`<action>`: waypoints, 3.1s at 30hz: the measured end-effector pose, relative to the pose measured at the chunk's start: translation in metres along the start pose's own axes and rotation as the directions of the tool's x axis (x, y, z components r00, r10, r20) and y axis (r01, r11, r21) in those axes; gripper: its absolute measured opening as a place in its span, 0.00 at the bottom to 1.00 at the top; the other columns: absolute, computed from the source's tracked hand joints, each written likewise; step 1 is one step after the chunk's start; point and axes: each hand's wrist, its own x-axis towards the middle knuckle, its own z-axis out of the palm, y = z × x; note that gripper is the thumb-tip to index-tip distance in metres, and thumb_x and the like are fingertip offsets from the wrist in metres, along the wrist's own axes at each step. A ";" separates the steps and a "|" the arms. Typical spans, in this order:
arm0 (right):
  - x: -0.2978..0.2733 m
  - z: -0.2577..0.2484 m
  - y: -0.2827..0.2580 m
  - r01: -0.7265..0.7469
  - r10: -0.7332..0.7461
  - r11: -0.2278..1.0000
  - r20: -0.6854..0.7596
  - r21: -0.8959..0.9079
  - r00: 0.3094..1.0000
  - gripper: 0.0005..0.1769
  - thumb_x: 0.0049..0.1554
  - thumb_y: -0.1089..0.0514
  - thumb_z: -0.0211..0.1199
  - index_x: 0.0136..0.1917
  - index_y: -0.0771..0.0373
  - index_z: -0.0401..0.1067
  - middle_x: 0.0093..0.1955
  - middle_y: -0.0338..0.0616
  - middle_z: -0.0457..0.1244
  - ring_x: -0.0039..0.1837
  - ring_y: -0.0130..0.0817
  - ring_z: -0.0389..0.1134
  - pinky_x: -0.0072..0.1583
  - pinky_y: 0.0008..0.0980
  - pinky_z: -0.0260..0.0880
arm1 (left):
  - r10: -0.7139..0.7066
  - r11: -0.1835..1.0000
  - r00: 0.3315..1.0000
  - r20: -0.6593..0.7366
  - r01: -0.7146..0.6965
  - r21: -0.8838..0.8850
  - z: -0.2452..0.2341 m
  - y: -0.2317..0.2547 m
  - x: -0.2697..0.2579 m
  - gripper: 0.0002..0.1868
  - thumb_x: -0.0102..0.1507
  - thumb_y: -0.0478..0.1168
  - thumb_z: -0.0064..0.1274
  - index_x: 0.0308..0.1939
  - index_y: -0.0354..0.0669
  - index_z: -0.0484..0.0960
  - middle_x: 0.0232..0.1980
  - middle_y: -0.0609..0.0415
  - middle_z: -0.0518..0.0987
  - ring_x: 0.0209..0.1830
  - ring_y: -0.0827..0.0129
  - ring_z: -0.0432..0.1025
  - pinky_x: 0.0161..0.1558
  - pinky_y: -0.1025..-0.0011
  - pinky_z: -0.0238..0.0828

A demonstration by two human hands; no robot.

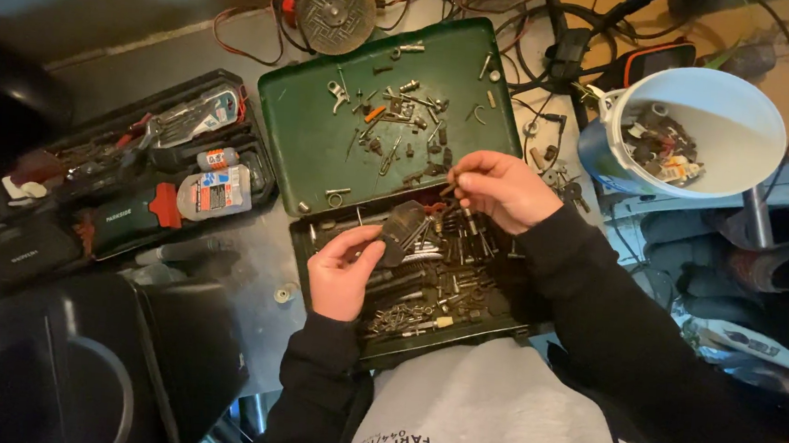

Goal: Searching through a toolbox for specific hardware components

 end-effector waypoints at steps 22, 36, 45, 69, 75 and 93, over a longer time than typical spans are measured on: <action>0.068 -0.073 0.024 -0.043 -0.399 -0.225 0.051 -0.973 0.916 0.10 0.62 0.45 0.66 0.55 0.47 0.79 0.50 0.35 0.72 0.56 0.40 0.74 0.62 0.44 0.68 | -0.038 0.998 0.988 -0.150 0.046 0.048 -0.007 -0.017 -0.021 0.13 0.58 0.28 0.68 0.47 0.34 0.88 0.49 0.45 0.86 0.47 0.68 0.80 0.50 0.69 0.81; 0.126 0.011 0.035 0.343 -0.316 -0.421 0.490 -0.840 0.812 0.15 0.53 0.49 0.72 0.54 0.45 0.78 0.55 0.36 0.67 0.58 0.43 0.69 0.57 0.42 0.70 | -0.076 0.990 0.971 -0.225 0.100 0.096 -0.019 -0.016 -0.007 0.12 0.61 0.28 0.64 0.49 0.34 0.87 0.50 0.45 0.86 0.47 0.67 0.81 0.46 0.68 0.83; 0.143 0.023 0.047 0.384 -0.273 -0.514 0.571 -0.767 0.775 0.07 0.51 0.48 0.70 0.44 0.44 0.77 0.52 0.32 0.61 0.57 0.38 0.64 0.55 0.40 0.63 | -0.103 0.987 0.965 -0.241 0.129 0.097 -0.034 -0.028 0.001 0.13 0.61 0.29 0.66 0.49 0.36 0.87 0.49 0.46 0.86 0.44 0.70 0.81 0.43 0.69 0.83; 0.160 0.025 0.036 0.392 -0.325 -0.464 0.565 -0.794 0.759 0.07 0.55 0.46 0.67 0.49 0.39 0.77 0.48 0.32 0.64 0.52 0.37 0.68 0.52 0.41 0.66 | -0.145 0.983 0.947 -0.286 0.171 0.066 -0.038 -0.035 0.020 0.14 0.59 0.30 0.67 0.49 0.37 0.88 0.49 0.49 0.87 0.44 0.72 0.81 0.45 0.73 0.83; 0.187 0.042 0.047 0.413 -0.350 -0.541 0.642 -0.733 0.682 0.03 0.57 0.48 0.63 0.46 0.38 0.76 0.47 0.32 0.63 0.49 0.37 0.68 0.53 0.40 0.66 | -0.146 0.982 0.943 -0.299 0.175 0.070 -0.042 -0.039 0.025 0.14 0.59 0.30 0.67 0.49 0.36 0.88 0.49 0.46 0.87 0.44 0.70 0.82 0.43 0.71 0.83; 0.077 0.097 -0.035 0.545 -0.498 0.589 0.263 -0.596 0.826 0.31 0.62 0.66 0.63 0.76 0.54 0.59 0.47 0.39 0.62 0.48 0.28 0.66 0.55 0.30 0.71 | -0.089 0.995 0.975 -0.205 0.094 0.014 -0.031 -0.012 0.028 0.13 0.61 0.29 0.65 0.50 0.35 0.87 0.50 0.44 0.86 0.45 0.65 0.82 0.44 0.67 0.85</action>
